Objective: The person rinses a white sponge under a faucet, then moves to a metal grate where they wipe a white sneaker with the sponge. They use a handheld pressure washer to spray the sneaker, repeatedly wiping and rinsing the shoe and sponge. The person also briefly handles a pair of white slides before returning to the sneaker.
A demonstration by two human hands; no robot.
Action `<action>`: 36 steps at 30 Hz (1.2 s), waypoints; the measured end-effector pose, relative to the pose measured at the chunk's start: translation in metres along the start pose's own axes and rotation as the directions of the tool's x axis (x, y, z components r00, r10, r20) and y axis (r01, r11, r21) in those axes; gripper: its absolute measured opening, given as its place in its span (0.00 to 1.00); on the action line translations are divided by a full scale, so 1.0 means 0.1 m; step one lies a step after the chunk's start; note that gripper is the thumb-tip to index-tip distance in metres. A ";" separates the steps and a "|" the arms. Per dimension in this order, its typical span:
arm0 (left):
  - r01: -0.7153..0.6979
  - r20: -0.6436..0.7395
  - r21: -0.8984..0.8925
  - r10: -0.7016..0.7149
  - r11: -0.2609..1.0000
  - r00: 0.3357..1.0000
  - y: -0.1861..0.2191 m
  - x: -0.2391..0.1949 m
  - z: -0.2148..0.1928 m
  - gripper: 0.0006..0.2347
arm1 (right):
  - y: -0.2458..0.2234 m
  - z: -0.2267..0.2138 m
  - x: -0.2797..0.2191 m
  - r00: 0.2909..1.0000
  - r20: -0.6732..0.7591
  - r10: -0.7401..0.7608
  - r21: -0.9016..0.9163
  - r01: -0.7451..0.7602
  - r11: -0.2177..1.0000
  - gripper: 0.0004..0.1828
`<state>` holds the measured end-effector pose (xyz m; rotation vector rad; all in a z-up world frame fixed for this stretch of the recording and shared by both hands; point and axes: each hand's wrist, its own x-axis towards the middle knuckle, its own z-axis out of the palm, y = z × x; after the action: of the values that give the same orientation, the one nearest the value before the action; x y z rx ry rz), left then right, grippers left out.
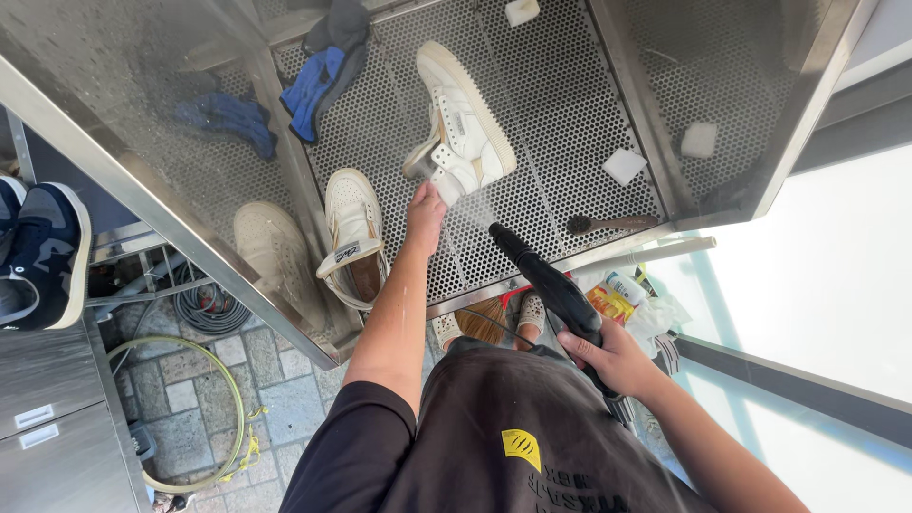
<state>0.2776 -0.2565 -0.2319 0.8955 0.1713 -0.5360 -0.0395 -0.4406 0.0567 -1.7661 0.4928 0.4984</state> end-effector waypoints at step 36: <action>-0.048 -0.099 0.302 0.082 0.952 0.992 -0.12 -0.10 -0.01 0.11 | -0.10 -0.03 0.18 0.986 -0.123 0.109 -0.124 -0.124 0.984 0.25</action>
<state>0.2624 -0.2581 -0.2374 1.2237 0.1626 -0.4573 -0.0191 -0.4427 0.0547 -1.9081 0.6612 0.5221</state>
